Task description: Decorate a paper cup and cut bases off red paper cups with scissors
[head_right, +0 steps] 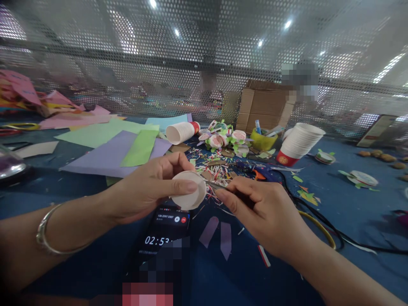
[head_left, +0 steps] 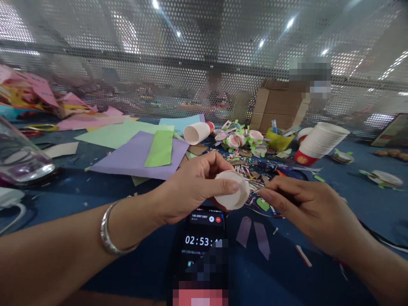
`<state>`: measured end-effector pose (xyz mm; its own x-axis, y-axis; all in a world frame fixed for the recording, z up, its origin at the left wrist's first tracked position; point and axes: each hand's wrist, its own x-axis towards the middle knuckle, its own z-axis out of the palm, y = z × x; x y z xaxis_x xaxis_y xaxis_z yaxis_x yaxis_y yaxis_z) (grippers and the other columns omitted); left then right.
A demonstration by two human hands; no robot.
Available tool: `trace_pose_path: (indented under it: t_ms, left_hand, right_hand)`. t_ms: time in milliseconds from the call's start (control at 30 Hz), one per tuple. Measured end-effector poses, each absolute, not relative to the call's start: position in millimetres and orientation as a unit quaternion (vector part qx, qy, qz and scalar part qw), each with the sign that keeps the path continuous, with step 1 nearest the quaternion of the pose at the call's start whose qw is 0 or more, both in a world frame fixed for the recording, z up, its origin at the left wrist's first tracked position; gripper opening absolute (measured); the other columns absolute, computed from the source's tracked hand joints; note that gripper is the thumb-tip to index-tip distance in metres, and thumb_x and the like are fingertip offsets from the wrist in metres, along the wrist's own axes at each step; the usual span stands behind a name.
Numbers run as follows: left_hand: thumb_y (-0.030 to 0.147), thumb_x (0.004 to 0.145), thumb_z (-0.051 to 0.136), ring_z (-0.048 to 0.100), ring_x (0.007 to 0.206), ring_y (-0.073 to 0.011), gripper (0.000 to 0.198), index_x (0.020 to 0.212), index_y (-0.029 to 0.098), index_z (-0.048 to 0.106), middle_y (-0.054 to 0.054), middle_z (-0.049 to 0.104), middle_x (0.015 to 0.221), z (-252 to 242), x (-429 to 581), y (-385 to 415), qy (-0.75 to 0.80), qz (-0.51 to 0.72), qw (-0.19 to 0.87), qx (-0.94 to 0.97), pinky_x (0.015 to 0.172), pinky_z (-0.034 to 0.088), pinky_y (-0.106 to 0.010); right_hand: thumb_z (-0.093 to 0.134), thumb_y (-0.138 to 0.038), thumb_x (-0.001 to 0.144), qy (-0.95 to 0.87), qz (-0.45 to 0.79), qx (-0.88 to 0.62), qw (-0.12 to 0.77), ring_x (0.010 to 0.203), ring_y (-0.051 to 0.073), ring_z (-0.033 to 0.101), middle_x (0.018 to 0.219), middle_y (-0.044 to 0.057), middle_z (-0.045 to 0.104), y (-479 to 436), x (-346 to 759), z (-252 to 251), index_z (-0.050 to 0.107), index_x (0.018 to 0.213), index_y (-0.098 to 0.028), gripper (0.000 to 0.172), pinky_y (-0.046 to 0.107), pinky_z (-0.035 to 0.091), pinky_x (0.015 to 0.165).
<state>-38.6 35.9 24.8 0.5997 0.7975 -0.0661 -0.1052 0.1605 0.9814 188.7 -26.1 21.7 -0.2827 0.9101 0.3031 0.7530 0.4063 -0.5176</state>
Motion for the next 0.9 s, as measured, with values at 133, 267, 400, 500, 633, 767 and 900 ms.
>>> trace_pose_path:
  t_ms: [133,267,400,500,633,767,900]
  left_hand:
    - [0.035,0.072,0.089,0.064,0.063,-0.0090,0.045,0.088,0.017,0.051,0.004,0.068,0.072,24,-36,33,0.317,0.338,0.681,0.566,0.058,0.052,-0.020]
    - [0.035,0.070,0.090,0.064,0.065,-0.0086,0.045,0.088,0.016,0.052,0.003,0.069,0.074,24,-35,30,0.329,0.344,0.681,0.556,0.058,0.051,-0.019]
    - [0.036,0.069,0.090,0.063,0.067,-0.0090,0.045,0.089,0.016,0.054,0.003,0.069,0.076,22,-35,27,0.349,0.353,0.676,0.545,0.059,0.050,-0.020]
    - [0.036,0.070,0.089,0.062,0.069,-0.0092,0.044,0.088,0.017,0.054,0.003,0.069,0.076,20,-35,25,0.350,0.361,0.660,0.558,0.061,0.050,-0.021]
    - [0.039,0.074,0.086,0.063,0.071,-0.0107,0.041,0.089,0.018,0.055,0.002,0.069,0.077,18,-35,24,0.356,0.358,0.625,0.596,0.063,0.050,-0.024]
    - [0.038,0.076,0.085,0.061,0.072,-0.0098,0.041,0.096,0.019,0.054,0.004,0.065,0.080,19,-35,26,0.348,0.368,0.587,0.631,0.065,0.050,-0.024]
    - [0.030,0.077,0.084,0.060,0.076,-0.0088,0.041,0.099,0.020,0.051,0.005,0.065,0.083,21,-35,26,0.331,0.361,0.594,0.638,0.068,0.050,-0.023]
  right_hand:
    - [0.053,-0.042,0.101,-0.793,0.106,-0.522,0.295,0.052,0.009,0.046,0.060,-0.004,0.052,-27,189,18,0.060,0.072,-0.020,0.038,0.022,0.037,0.051]
    - [0.054,-0.043,0.101,-0.794,0.081,-0.523,0.298,0.051,0.010,0.048,0.061,-0.004,0.057,-27,189,15,0.064,0.079,-0.020,0.033,0.023,0.037,0.049]
    - [0.054,-0.042,0.101,-0.800,0.060,-0.519,0.295,0.051,0.010,0.049,0.063,-0.003,0.059,-26,189,14,0.066,0.082,-0.019,0.033,0.023,0.038,0.049]
    - [0.055,-0.042,0.100,-0.802,0.050,-0.516,0.296,0.052,0.010,0.050,0.064,-0.003,0.060,-26,189,14,0.067,0.084,-0.018,0.032,0.023,0.039,0.050]
    - [0.054,-0.042,0.101,-0.806,0.044,-0.510,0.296,0.053,0.009,0.050,0.065,-0.002,0.062,-26,188,15,0.068,0.084,-0.018,0.033,0.022,0.040,0.050]
    - [0.054,-0.042,0.101,-0.807,0.043,-0.510,0.296,0.052,0.009,0.050,0.065,-0.002,0.062,-26,188,15,0.067,0.084,-0.018,0.032,0.022,0.039,0.050]
    - [0.054,-0.041,0.101,-0.814,0.030,-0.502,0.291,0.054,0.009,0.053,0.066,-0.002,0.063,-27,187,15,0.067,0.085,-0.017,0.031,0.022,0.039,0.051]
